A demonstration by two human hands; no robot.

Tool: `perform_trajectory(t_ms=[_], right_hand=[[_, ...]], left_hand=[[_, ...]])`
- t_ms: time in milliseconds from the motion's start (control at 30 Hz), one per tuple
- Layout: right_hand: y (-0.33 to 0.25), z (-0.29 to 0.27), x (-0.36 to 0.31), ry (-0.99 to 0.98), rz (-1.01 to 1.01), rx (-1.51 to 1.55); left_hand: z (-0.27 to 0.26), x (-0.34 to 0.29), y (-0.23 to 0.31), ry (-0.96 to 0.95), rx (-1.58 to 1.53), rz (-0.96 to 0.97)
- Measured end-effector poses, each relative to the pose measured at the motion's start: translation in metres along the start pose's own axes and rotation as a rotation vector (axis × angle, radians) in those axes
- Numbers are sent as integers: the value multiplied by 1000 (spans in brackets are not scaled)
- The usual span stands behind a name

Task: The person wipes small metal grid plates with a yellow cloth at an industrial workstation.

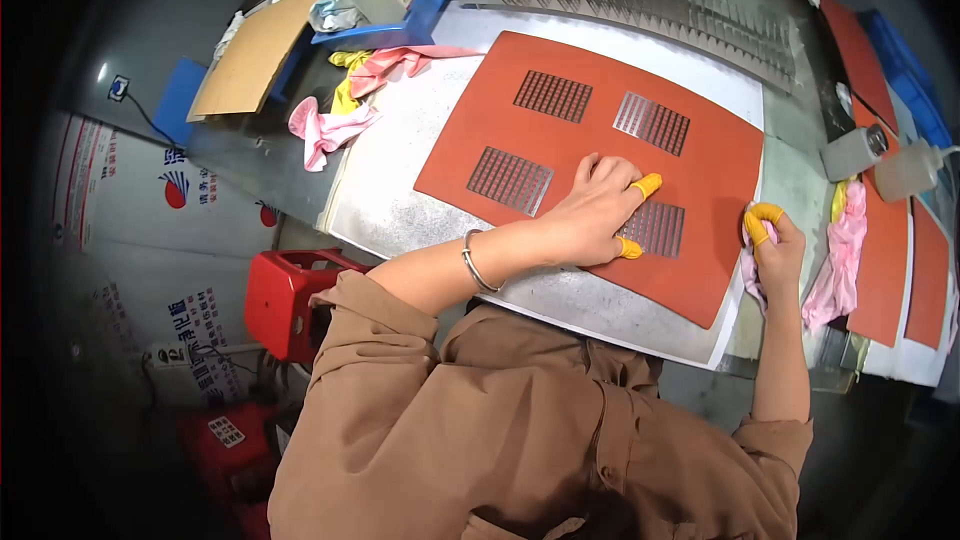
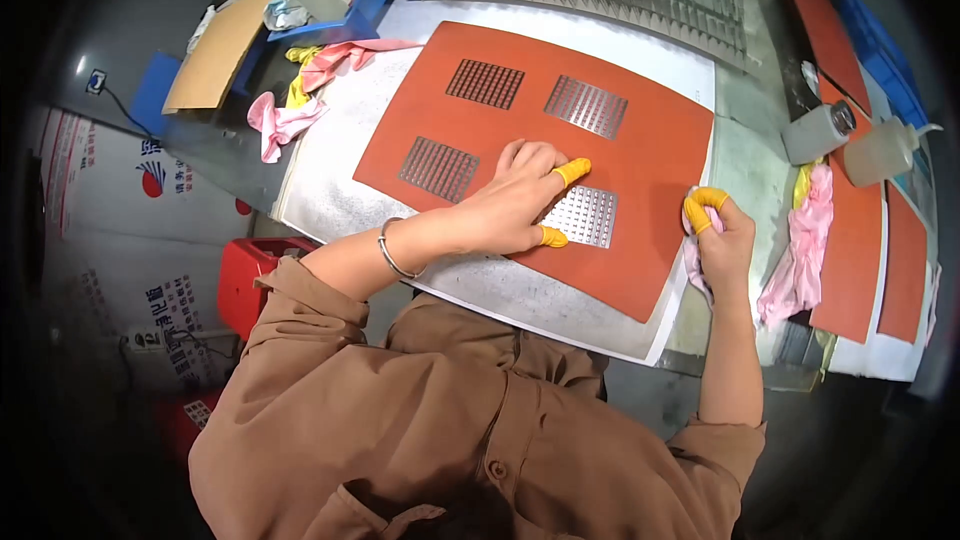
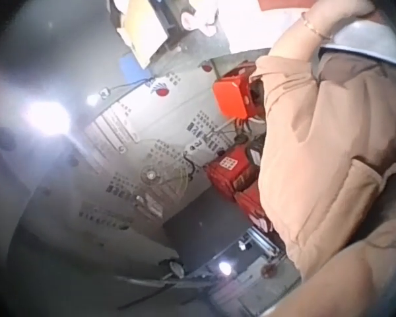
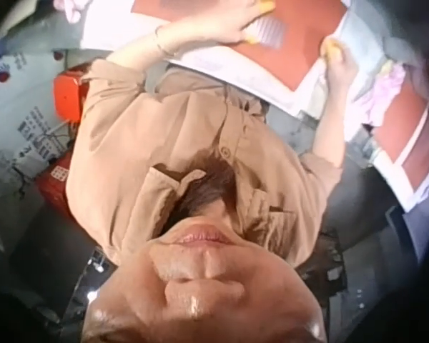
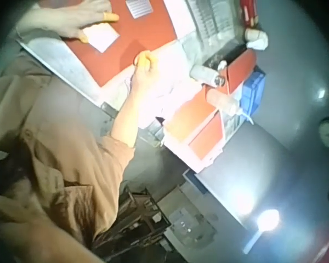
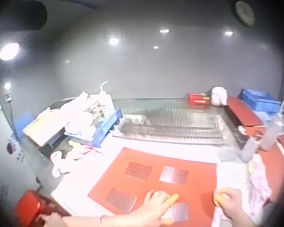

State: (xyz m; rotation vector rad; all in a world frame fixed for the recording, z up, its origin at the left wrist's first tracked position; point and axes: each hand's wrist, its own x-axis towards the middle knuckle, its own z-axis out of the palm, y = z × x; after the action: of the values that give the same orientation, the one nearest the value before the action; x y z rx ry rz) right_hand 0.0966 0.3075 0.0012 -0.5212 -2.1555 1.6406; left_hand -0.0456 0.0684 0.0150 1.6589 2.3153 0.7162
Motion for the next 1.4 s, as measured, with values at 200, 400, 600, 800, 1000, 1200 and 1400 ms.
perform_trajectory(t_ms=[200, 400, 600, 800, 1000, 1200, 1400], right_hand=[[8, 6, 0, -57, -102, 156], [10, 2, 1, -65, -21, 226], [11, -2, 3, 39, -57, 6], [7, -5, 3, -2, 0, 108], [4, -4, 8, 68, -27, 23], [7, -15, 11, 106, 20, 108], [-50, -53, 8, 205, 81, 389]], left_hand=[[-20, 7, 6, -50, -113, 3], [-60, 68, -55, -15, 56, -110], [-48, 84, -71, -166, 106, -34], [-45, 75, -60, -85, 34, -9], [-46, 79, -50, -105, -11, -8], [-40, 74, -50, 108, 146, 161], [-56, 26, -56, 138, 132, -26]])
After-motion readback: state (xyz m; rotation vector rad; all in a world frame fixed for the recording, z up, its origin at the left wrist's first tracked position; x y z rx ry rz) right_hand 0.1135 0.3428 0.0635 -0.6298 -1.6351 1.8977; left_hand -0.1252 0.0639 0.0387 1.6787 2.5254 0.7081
